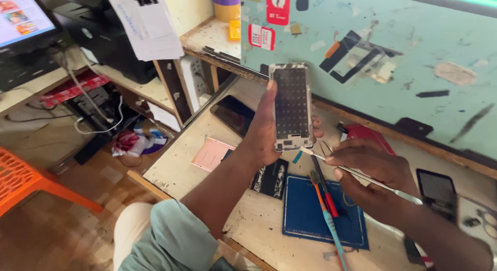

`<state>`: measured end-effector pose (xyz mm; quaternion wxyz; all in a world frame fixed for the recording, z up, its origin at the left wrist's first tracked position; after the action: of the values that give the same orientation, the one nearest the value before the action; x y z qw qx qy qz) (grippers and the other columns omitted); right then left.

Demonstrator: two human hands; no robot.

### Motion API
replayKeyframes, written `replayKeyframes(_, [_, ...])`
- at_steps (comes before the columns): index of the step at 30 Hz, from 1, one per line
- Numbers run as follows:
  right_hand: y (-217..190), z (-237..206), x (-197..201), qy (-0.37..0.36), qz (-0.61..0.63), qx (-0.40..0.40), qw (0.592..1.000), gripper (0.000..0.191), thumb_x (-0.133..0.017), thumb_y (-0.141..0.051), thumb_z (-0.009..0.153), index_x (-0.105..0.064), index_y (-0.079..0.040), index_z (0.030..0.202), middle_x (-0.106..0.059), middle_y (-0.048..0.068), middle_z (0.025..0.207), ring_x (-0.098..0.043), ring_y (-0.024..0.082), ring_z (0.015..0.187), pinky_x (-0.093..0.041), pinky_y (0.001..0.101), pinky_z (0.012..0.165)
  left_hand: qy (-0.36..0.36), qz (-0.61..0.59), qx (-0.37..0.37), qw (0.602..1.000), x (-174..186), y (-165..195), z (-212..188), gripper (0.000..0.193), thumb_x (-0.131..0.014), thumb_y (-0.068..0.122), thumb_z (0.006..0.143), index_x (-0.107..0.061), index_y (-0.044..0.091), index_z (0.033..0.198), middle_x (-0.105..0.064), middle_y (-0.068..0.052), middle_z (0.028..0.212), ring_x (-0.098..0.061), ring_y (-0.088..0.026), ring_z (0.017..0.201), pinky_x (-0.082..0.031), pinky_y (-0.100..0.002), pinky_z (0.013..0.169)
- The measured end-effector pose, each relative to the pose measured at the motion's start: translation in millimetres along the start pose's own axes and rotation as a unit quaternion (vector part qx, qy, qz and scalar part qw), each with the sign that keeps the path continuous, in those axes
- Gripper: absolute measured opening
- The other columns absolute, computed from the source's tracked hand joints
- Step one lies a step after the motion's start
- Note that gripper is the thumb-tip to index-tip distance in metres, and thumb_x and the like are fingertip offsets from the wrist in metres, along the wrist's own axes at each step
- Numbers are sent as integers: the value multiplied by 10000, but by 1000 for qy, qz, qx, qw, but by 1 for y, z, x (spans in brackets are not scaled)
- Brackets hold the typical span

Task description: The person pries the screen assembly off a disassembled smartphone, working a thin metal spudger around the edge of the display while holding the phone frame steady on a cluttered repair desk. They reposition the phone repeatedly and continue separating the screen from the frame throughout the clip.

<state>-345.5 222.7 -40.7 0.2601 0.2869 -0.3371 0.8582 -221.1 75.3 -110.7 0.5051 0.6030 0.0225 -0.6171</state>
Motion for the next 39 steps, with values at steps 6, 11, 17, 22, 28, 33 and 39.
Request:
replayKeyframes(6, [6, -16, -5, -2, 20, -8, 1000, 315, -723, 6, 829, -747, -118, 1117, -759, 26, 1071, -722, 199, 1099, -574, 333, 920, 66, 27, -31, 997, 22, -9, -15, 800, -437, 785, 996, -609, 53, 1267, -715, -216, 1032, -738, -371, 938, -606, -502, 839])
replayKeyframes(11, [12, -22, -6, -12, -15, -3, 1000, 391, -743, -9, 768, -764, -156, 1130, -758, 32, 1073, -710, 200, 1094, -587, 303, 820, 56, 33, -18, 998, 17, -15, -16, 791, -444, 792, 958, -596, 93, 1296, -709, -194, 1024, -743, -366, 928, -610, -503, 819])
replayKeyframes(17, [12, -25, -7, -14, -21, 16, 1000, 385, -750, -7, 781, -759, -153, 1137, -770, 15, 1111, -703, 202, 1134, -582, 323, 896, 53, 55, -36, 996, 6, -13, -22, 793, -458, 788, 961, -587, 100, 1332, -693, -163, 1015, -737, -339, 913, -603, -479, 828])
replayKeyframes(22, [7, -29, -12, -31, 12, -23, 999, 389, -746, 15, 749, -780, -148, 1101, -747, 50, 1147, -708, 223, 1131, -590, 332, 870, 44, 31, -21, 998, 1, -15, -26, 784, -474, 771, 965, -574, 73, 1307, -694, -159, 1023, -731, -316, 952, -608, -479, 882])
replayKeyframes(28, [1, -26, -15, -30, -5, -12, 999, 394, -724, 41, 759, -774, -140, 1106, -764, 40, 1103, -707, 216, 1145, -596, 327, 873, 67, 21, -17, 997, 5, -18, -26, 755, -470, 753, 973, -582, 78, 1293, -686, -137, 1019, -724, -290, 955, -607, -497, 883])
replayKeyframes(33, [3, -33, -16, -46, -5, 10, 999, 415, -718, 39, 765, -752, -129, 1143, -777, 26, 1067, -691, 234, 1169, -595, 326, 855, 53, 19, -23, 998, 11, -23, -24, 748, -446, 734, 1020, -576, 63, 1324, -692, -151, 1026, -723, -289, 953, -599, -503, 891])
replayKeyframes(39, [44, -52, -25, -80, -84, 39, 992, 418, -746, -62, 762, -746, -174, 1165, -778, 0, 1128, -680, 220, 1208, -558, 372, 990, 2, -1, -39, 999, 17, -28, -26, 737, -409, 711, 1145, -557, 20, 1351, -711, -208, 1126, -724, -330, 1011, -573, -506, 953])
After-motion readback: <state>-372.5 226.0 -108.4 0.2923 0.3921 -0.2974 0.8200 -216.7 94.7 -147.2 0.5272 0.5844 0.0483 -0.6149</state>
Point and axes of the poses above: each hand's wrist, its own z-axis towards the middle knuckle, its own x-axis out of the back of the hand, y = z × x, the point moved 7 cm from there along z, towards the middle knuckle
